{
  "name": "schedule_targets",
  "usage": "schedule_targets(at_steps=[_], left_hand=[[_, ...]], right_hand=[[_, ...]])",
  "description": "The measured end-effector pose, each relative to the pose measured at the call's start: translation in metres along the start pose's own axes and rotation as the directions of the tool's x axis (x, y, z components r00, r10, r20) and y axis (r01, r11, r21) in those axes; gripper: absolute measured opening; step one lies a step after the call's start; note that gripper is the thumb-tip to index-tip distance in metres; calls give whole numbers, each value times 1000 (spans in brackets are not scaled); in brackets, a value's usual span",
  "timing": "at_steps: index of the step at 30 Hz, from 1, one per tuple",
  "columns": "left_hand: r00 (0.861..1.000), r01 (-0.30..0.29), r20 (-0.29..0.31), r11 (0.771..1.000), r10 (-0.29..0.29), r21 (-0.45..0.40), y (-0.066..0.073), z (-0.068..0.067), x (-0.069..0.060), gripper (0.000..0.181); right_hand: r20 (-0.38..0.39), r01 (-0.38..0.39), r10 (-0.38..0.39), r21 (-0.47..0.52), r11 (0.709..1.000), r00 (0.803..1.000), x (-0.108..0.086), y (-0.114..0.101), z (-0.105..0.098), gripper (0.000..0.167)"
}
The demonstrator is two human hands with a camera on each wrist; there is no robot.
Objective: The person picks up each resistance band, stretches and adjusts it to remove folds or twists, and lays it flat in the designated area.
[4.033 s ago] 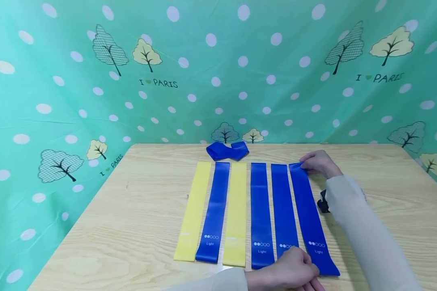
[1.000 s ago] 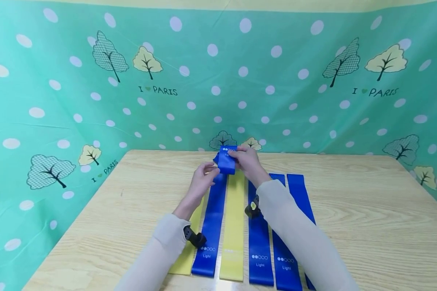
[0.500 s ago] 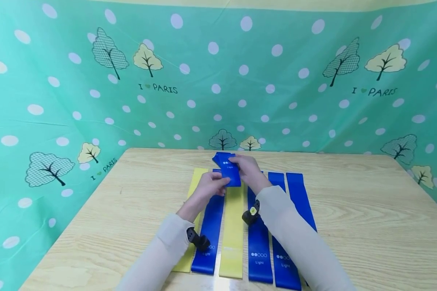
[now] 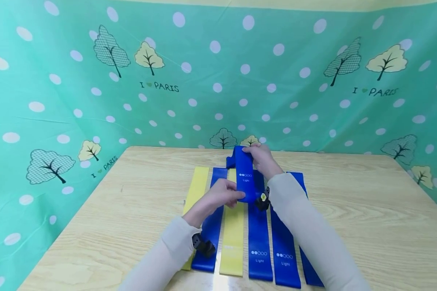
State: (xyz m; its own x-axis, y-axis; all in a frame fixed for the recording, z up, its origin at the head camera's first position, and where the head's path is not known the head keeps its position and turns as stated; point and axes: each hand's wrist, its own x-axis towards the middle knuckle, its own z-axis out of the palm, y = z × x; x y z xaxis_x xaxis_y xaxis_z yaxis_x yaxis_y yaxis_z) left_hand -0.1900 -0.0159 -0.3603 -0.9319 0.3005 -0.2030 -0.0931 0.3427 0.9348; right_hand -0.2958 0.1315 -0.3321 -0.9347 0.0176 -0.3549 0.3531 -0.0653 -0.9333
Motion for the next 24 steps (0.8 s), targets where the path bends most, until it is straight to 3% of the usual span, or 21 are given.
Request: schedule_targets(at_steps=[2,6,9,16,22,24], left_hand=[[1000,0,13,1000,0,10,2,3,-4,39],[997,-13,77,1000,11,27,3,13,-11,43],[992,-31,120,999,28,24,6,20,-17,46],[986,-66,153,997,61,31,15,29,-31,46],[977,-69,201,998,67,2,20,42,-43,44],[975,-67,214,998,67,-5,20,48,-47,44]], right_hand=[[-25,32,-32,-16,999,999,1,-4,-3,24],[-62,64,-66,-30,997,996,0,-14,-14,15],[-77,76,-77,-19,997,994,-5,-22,-22,36],[-59,101,-98,63,993,993,-12,-33,-45,13],[-65,119,-113,100,988,991,-16,-36,-63,14],[-82,117,-110,89,989,991,-18,-36,-68,24]])
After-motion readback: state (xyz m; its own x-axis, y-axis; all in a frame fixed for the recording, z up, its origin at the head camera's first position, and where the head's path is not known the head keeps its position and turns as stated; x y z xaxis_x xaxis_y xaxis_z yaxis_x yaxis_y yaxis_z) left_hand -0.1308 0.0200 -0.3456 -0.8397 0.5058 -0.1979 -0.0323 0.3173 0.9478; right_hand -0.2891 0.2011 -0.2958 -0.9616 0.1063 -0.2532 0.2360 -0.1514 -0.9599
